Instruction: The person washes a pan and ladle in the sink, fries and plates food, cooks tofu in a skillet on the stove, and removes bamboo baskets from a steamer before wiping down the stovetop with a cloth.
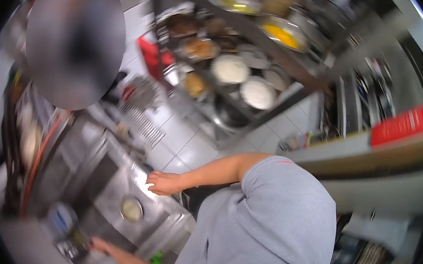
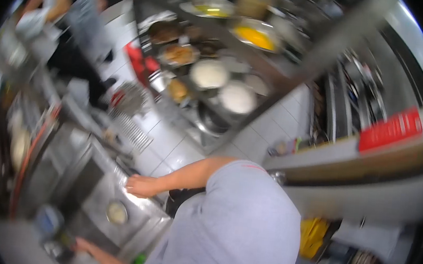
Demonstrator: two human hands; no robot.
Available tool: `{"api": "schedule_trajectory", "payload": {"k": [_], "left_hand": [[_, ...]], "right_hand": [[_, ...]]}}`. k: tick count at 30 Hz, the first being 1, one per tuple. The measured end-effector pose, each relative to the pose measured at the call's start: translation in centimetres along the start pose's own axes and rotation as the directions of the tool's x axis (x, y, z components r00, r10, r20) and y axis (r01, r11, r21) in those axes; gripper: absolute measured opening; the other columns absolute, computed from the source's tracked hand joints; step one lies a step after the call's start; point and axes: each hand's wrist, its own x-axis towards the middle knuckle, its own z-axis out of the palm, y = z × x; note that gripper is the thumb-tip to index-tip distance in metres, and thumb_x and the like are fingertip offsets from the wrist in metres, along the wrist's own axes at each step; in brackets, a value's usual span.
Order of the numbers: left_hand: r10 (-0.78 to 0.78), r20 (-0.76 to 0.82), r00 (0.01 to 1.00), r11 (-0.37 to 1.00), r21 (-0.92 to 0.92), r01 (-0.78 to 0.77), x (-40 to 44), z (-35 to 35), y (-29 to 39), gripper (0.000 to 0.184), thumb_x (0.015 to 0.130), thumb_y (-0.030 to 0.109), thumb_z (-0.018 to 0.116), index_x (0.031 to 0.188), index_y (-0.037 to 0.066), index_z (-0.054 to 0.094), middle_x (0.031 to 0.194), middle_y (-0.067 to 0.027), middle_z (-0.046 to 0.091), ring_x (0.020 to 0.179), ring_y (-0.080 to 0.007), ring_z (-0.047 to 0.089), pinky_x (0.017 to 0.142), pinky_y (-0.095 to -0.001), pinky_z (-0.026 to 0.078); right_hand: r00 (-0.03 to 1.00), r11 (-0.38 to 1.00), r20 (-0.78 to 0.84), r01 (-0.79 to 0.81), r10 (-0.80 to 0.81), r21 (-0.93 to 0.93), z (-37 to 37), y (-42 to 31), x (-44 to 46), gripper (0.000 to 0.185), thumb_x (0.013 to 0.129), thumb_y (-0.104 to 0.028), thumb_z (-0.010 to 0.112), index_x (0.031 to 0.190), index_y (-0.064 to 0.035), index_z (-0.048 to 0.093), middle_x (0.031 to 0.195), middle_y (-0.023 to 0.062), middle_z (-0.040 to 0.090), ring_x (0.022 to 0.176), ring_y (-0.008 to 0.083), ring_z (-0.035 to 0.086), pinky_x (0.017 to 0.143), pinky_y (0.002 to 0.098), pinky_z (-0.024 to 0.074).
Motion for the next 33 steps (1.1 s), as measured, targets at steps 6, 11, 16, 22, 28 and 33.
{"api": "schedule_trajectory", "payload": {"k": [6, 11, 16, 22, 28, 33], "left_hand": [[0.436, 0.180, 0.882, 0.844, 0.260, -0.470, -10.5, 6.6, 5.8, 0.025, 0.086, 0.022, 0.055, 0.097, 0.001, 0.063, 0.095, -0.0156, 0.064, 0.088, -0.0296, 0.060, 0.082, -0.0410, 0.049], [0.628, 0.277, 0.728, 0.673, 0.278, -0.686, -21.0, 9.9, 9.0, 0.025, 0.083, 0.018, 0.059, 0.095, -0.002, 0.063, 0.094, -0.0192, 0.063, 0.088, -0.0333, 0.061, 0.081, -0.0423, 0.049], [0.650, 0.500, 0.573, 0.526, 0.249, -0.813, -36.1, 13.0, 8.5, 0.025, 0.079, 0.015, 0.063, 0.093, -0.005, 0.064, 0.093, -0.0228, 0.063, 0.087, -0.0370, 0.061, 0.080, -0.0437, 0.050], [0.031, 0.986, -0.167, 0.552, -0.156, -0.819, -57.6, 24.4, -0.1, 0.028, 0.082, 0.020, 0.070, 0.098, -0.002, 0.065, 0.094, -0.0186, 0.067, 0.087, -0.0304, 0.066, 0.077, -0.0377, 0.052], [-0.130, 0.831, -0.541, 0.602, -0.368, -0.709, -88.4, 39.9, 1.7, 0.025, 0.087, 0.025, 0.065, 0.098, 0.003, 0.069, 0.091, -0.0142, 0.071, 0.085, -0.0240, 0.067, 0.079, -0.0337, 0.050], [-0.304, 0.685, -0.662, 0.478, -0.491, -0.728, -109.6, 56.2, 0.4, 0.035, 0.085, 0.032, 0.061, 0.101, 0.001, 0.068, 0.096, -0.0190, 0.070, 0.093, -0.0364, 0.066, 0.083, -0.0418, 0.050]], "right_hand": [[0.745, 0.835, 0.388, -0.527, 0.543, -0.157, -14.9, 3.1, -21.2, 0.023, 0.085, -0.028, 0.059, 0.088, -0.0058, 0.063, 0.080, 0.0166, 0.065, 0.075, 0.0387, 0.061, 0.067, 0.0501, 0.0483], [0.346, 0.335, -0.047, -0.928, 0.937, -0.161, -12.8, 7.5, -46.2, 0.027, 0.075, -0.025, 0.061, 0.085, -0.0012, 0.070, 0.089, 0.0205, 0.068, 0.088, 0.0367, 0.067, 0.078, 0.0480, 0.0530], [-0.283, -0.284, 0.074, -0.959, 0.956, 0.005, -16.1, 8.2, -68.8, 0.034, 0.078, -0.028, 0.064, 0.094, 0.0009, 0.071, 0.105, 0.0224, 0.068, 0.099, 0.0363, 0.065, 0.088, 0.0463, 0.0512], [-0.503, -0.489, -0.095, -0.862, 0.859, 0.134, -28.8, 5.3, -81.2, 0.030, 0.081, -0.019, 0.056, 0.098, 0.0019, 0.069, 0.109, 0.0252, 0.065, 0.101, 0.0356, 0.064, 0.084, 0.0460, 0.0518], [-0.626, -0.329, -0.377, -0.724, 0.682, 0.606, -35.5, 7.9, -83.9, 0.034, 0.082, -0.024, 0.061, 0.107, -0.0007, 0.065, 0.106, 0.0255, 0.065, 0.099, 0.0411, 0.062, 0.088, 0.0479, 0.0490], [-0.675, -0.204, -0.545, -0.702, 0.498, 0.682, -38.8, 8.6, -84.7, 0.030, 0.083, -0.020, 0.063, 0.106, -0.0020, 0.066, 0.098, 0.0208, 0.067, 0.090, 0.0368, 0.064, 0.083, 0.0455, 0.0498]]}}
